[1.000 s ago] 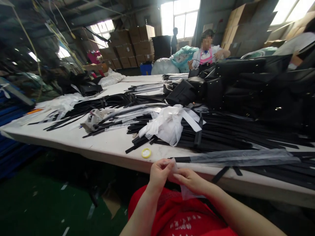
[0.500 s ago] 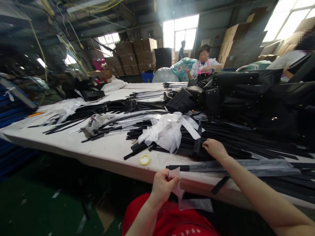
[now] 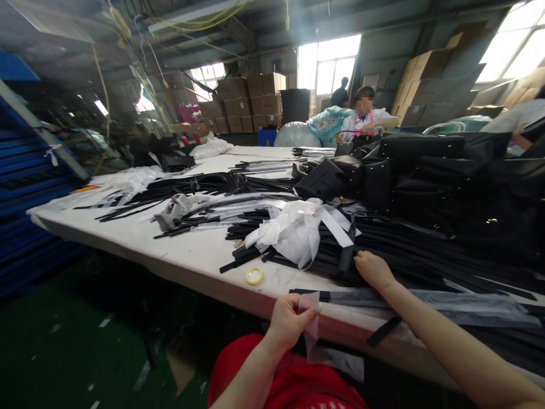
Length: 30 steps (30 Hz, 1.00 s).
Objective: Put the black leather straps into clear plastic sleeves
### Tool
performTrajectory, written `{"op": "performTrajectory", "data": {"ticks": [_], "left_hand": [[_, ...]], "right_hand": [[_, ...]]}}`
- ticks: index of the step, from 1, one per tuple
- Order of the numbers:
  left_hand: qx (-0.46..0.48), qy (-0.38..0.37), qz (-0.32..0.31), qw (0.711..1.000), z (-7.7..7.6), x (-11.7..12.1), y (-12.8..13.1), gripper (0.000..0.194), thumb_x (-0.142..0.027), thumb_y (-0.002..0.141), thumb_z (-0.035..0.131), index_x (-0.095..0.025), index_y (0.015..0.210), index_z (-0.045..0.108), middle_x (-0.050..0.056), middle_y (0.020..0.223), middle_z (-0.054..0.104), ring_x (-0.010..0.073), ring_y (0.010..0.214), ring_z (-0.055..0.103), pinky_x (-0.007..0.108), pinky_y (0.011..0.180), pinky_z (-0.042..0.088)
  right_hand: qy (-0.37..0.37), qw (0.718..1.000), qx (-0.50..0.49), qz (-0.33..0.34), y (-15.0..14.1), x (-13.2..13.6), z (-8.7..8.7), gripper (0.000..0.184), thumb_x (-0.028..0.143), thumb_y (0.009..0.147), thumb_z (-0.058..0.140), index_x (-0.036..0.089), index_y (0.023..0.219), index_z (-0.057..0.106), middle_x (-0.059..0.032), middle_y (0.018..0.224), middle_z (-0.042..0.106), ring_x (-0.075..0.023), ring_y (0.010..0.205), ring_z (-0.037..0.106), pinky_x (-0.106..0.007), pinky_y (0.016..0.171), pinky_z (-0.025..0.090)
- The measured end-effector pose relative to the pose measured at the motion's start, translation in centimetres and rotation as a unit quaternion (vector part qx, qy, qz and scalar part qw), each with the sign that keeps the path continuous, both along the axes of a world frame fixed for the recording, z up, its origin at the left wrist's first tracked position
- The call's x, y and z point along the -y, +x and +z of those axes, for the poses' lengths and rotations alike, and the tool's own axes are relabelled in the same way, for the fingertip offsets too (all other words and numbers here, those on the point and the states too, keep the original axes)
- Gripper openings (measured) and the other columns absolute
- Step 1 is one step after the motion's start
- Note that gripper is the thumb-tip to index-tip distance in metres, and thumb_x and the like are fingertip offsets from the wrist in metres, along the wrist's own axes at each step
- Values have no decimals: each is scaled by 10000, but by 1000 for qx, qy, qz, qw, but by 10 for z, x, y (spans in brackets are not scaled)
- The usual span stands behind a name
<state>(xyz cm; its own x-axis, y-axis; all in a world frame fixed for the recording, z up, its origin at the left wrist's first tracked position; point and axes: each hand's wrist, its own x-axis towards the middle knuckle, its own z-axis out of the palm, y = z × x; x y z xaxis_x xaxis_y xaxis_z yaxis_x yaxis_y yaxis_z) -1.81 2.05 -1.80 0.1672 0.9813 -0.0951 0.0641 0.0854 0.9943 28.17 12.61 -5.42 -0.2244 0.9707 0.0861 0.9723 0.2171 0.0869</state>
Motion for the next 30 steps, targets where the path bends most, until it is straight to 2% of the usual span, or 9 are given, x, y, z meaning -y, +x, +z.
{"op": "performTrajectory", "data": {"ticks": [9,12,16,19,21,23,25,28,30], "left_hand": [[13,9,-2,1000,-3,1,-3,295,-391,658,813,-124,622,695,60,662,712,176,619,621,250,585,471],[19,13,-13,1000,-4,3,-7,283,-377,666,807,-120,627,695,57,654,708,170,609,615,250,591,463],[-13,24,-42,999,-3,3,-6,232,-340,698,775,-133,624,703,51,656,705,176,625,617,251,590,464],[-56,89,-83,991,13,-5,4,196,-319,792,695,-153,703,746,68,731,723,196,703,647,280,666,501],[-76,176,-97,977,33,-15,17,177,-317,822,680,-177,766,771,110,994,738,233,920,668,326,837,510],[-96,274,-110,951,56,-27,33,147,-331,799,727,-198,768,781,121,1322,615,286,1206,566,389,1038,422],[-113,344,-171,916,76,-37,49,112,-328,758,781,-217,742,783,86,1439,523,312,1328,464,442,1147,302],[-135,372,-302,867,92,-41,65,36,-264,731,809,-258,756,784,47,1247,661,268,1204,576,433,1157,285],[-154,355,-342,856,93,-36,65,45,-255,736,801,-261,779,788,32,1023,719,216,993,663,338,1026,425]], "right_hand": [[-16,999,-51,-11,-1,-18,9,272,42,866,449,107,896,712,-166,1020,670,-222,978,614,-295,882,448],[-18,995,-89,-44,19,-21,29,279,110,863,462,134,974,717,-126,997,702,-211,897,649,-287,797,462],[0,986,-137,-94,58,-22,77,323,242,888,409,172,865,724,-61,830,710,-206,766,645,-277,669,447],[3,968,-244,-51,63,-9,123,447,479,914,424,193,637,629,-15,616,590,-167,618,554,-264,595,414],[-12,943,-332,24,47,5,152,540,638,832,527,204,512,527,4,541,486,-144,563,471,-282,620,434],[-51,920,-371,114,23,19,176,575,664,752,632,213,435,465,23,505,420,-128,551,422,-342,795,480],[-91,901,-376,197,4,29,194,585,620,750,672,219,392,441,44,475,373,-111,534,392,-414,1020,407],[-95,884,-387,245,3,31,206,602,593,773,668,213,375,423,57,482,354,-87,511,371,-446,1118,314],[-17,889,-414,194,25,23,206,602,646,753,651,213,393,438,31,528,407,-101,549,418,-433,1058,376]]}}
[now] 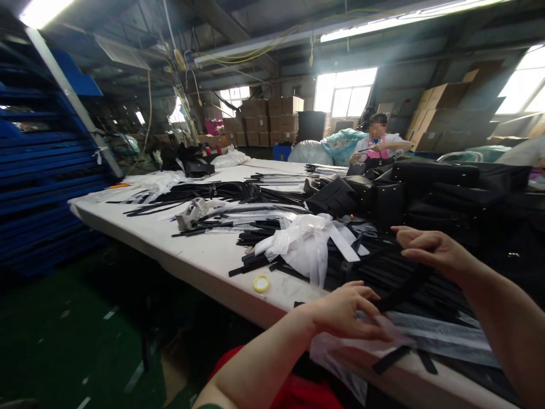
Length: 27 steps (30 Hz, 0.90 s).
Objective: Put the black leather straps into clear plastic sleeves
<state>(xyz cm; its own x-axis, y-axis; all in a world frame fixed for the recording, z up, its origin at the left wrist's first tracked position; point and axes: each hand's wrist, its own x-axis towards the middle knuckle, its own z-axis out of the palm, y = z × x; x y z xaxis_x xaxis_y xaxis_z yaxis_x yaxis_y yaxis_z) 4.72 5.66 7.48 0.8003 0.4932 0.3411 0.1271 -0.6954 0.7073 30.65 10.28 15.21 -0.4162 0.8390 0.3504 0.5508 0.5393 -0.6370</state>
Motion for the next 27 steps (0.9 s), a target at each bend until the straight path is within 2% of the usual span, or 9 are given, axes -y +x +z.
{"op": "performTrajectory", "data": {"ticks": [4,8,10,12,15,19,23,25,27], "left_hand": [[-21,-40,16,999,-11,18,-21,107,-311,774,752,-216,797,794,17,760,669,133,647,604,210,610,450],[-6,-92,105,990,-26,31,-43,146,-306,792,715,-180,761,780,20,693,641,124,603,554,213,558,401],[-1,-121,166,979,-33,33,-48,143,-275,786,707,-168,714,768,22,664,634,133,609,557,220,562,402],[5,-153,206,967,-38,33,-50,149,-258,781,699,-161,686,759,25,658,636,136,605,559,221,553,403],[28,-199,182,963,-41,35,-50,179,-297,807,681,-160,746,779,38,698,666,142,620,577,220,556,419],[77,-223,74,969,-50,41,-54,221,-375,790,719,-177,839,803,67,838,715,177,776,636,239,703,478],[21,-234,141,962,-71,41,-66,274,-421,693,802,-188,836,813,31,720,660,121,595,538,222,537,404],[9,-252,191,949,-80,39,-71,288,-415,665,823,-191,846,815,19,702,645,107,568,510,217,493,364],[26,-259,220,940,-84,38,-71,264,-405,679,815,-190,832,815,19,696,651,114,597,537,215,524,388]], "right_hand": [[140,942,-46,-302,62,-24,-12,558,761,705,571,226,548,580,-104,770,603,-241,821,565,-455,888,434],[204,878,44,-432,79,-18,-37,490,705,761,541,237,633,607,-136,854,638,-333,968,562,-505,941,370],[126,903,21,-410,52,7,-55,561,729,802,472,229,589,614,-136,754,642,-295,786,593,-461,801,444],[-88,968,-56,-229,6,41,-76,706,773,836,365,223,442,567,-123,584,599,-232,590,563,-402,651,473],[-345,933,-102,17,-76,88,-109,650,750,842,431,203,714,757,-108,731,700,-237,676,622,-381,679,529],[-401,869,-288,-32,-130,104,-138,555,684,728,658,207,994,758,-117,1098,716,-311,1052,645,-458,991,490],[-327,817,-424,-213,-109,73,-148,494,680,667,675,231,858,752,-124,1012,731,-358,1080,641,-497,985,505],[-254,822,-419,-292,-101,57,-152,424,689,664,653,291,786,735,-96,962,732,-350,1052,650,-468,908,556],[-213,869,-352,-273,-107,52,-155,411,692,672,645,309,789,740,-82,948,733,-334,973,670,-432,795,591]]}}
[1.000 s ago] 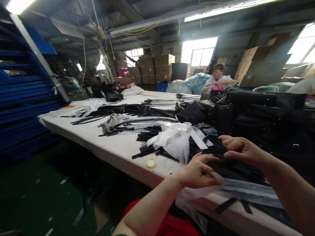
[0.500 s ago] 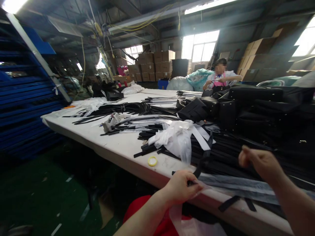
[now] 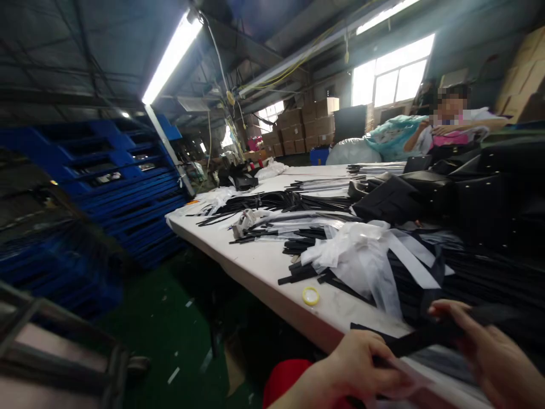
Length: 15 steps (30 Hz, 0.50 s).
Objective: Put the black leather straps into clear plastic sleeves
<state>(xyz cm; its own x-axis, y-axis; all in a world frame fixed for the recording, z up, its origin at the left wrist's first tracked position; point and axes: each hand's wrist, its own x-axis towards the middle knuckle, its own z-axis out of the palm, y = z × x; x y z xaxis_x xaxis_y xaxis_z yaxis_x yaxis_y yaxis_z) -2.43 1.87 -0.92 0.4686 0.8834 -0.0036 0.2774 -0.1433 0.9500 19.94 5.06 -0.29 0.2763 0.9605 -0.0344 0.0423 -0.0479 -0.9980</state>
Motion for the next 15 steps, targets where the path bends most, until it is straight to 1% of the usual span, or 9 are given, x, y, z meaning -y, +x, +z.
{"op": "performTrajectory", "data": {"ticks": [1,3,4,5,6,7,10,12,15], "left_hand": [[16,-1,8,1000,0,0,0,254,-409,692,806,-187,817,814,25,709,664,126,627,564,219,563,418],[56,1,27,998,3,2,0,260,-432,700,803,-180,761,806,46,770,694,155,706,615,239,668,474],[73,1,37,997,5,3,-2,268,-442,694,809,-177,736,800,58,819,706,169,751,633,250,720,489],[81,2,58,995,6,3,-5,279,-452,686,816,-175,704,792,64,845,708,176,774,638,258,746,494],[83,0,78,994,6,3,-9,288,-456,680,820,-170,689,785,71,882,708,178,789,639,261,759,495],[88,-8,82,993,5,2,-14,301,-462,685,816,-164,689,780,76,878,708,176,782,636,261,744,496],[102,-25,94,990,-1,-1,-26,364,-496,676,812,-139,647,744,66,760,684,159,706,606,249,661,480],[94,-30,99,990,-3,0,-28,405,-511,660,818,-129,590,703,49,701,652,144,666,578,241,630,462],[97,-60,82,990,-4,3,-24,422,-517,649,821,-123,588,682,37,676,633,133,638,556,235,600,445]], "right_hand": [[14,997,44,59,-7,3,0,423,687,676,652,297,808,750,-81,935,735,-317,895,682,-414,744,595],[27,977,111,180,-20,13,3,462,677,707,655,249,845,766,-81,841,735,-260,707,671,-377,664,584],[30,969,129,210,-25,18,5,482,677,747,630,227,854,768,-75,765,723,-230,634,649,-357,634,572],[36,967,134,213,-27,22,9,502,675,794,590,210,867,764,-68,703,705,-208,591,630,-336,610,560],[45,971,128,195,-26,24,13,520,669,839,546,196,885,757,-62,670,691,-195,578,625,-317,593,550],[57,978,112,167,-22,25,17,531,658,875,508,185,897,747,-61,663,684,-188,581,628,-302,580,541],[98,988,45,110,-5,25,28,489,600,920,496,170,912,728,-68,745,703,-169,593,639,-278,566,531],[116,987,27,110,2,27,34,443,560,931,512,175,914,731,-71,793,712,-164,614,645,-271,581,530],[132,980,46,143,4,32,40,422,542,937,514,188,899,741,-74,831,722,-184,695,664,-278,638,537]]}}
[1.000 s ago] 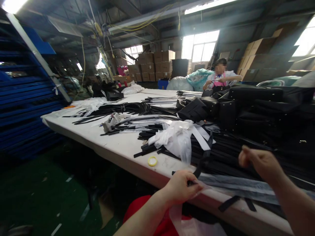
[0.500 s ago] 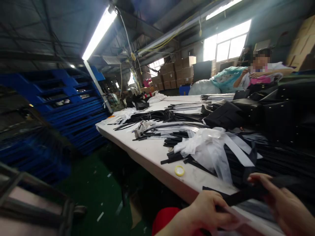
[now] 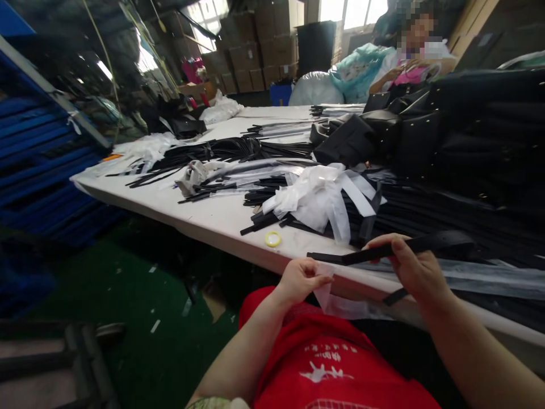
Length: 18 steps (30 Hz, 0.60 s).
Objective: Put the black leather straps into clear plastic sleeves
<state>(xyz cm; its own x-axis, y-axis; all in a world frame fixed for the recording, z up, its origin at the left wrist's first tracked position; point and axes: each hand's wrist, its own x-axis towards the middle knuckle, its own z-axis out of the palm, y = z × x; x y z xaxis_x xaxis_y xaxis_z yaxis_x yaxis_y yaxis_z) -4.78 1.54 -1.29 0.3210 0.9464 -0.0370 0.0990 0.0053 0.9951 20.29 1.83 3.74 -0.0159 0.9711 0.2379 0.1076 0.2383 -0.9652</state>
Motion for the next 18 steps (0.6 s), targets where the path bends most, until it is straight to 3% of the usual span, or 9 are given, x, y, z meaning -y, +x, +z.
{"op": "performTrajectory", "data": {"ticks": [6,12,15,18], "left_hand": [[54,-77,-67,993,1,2,11,466,-514,611,835,-121,557,591,28,634,605,109,574,522,221,542,416],[43,-80,-108,990,7,4,10,425,-489,674,800,-122,582,606,-15,560,544,89,526,471,216,531,384],[18,-23,-142,989,11,3,10,371,-465,750,746,-120,628,681,11,615,591,124,600,526,234,591,417],[29,-5,-171,985,10,1,15,323,-438,790,707,-123,722,729,44,739,651,162,711,575,251,664,440]], "right_hand": [[36,994,83,61,-5,2,2,425,526,962,469,210,899,746,-61,881,730,-205,843,669,-297,808,521],[-32,981,118,152,-7,0,7,470,584,936,474,207,940,755,-82,978,728,-240,947,667,-351,897,516],[-97,968,130,194,-10,1,10,545,642,927,428,223,999,769,-93,1240,667,-298,1172,592,-460,1085,400],[-154,956,135,208,-19,7,4,570,642,937,378,244,1080,760,-56,1400,567,-319,1309,491,-505,1171,271]]}}
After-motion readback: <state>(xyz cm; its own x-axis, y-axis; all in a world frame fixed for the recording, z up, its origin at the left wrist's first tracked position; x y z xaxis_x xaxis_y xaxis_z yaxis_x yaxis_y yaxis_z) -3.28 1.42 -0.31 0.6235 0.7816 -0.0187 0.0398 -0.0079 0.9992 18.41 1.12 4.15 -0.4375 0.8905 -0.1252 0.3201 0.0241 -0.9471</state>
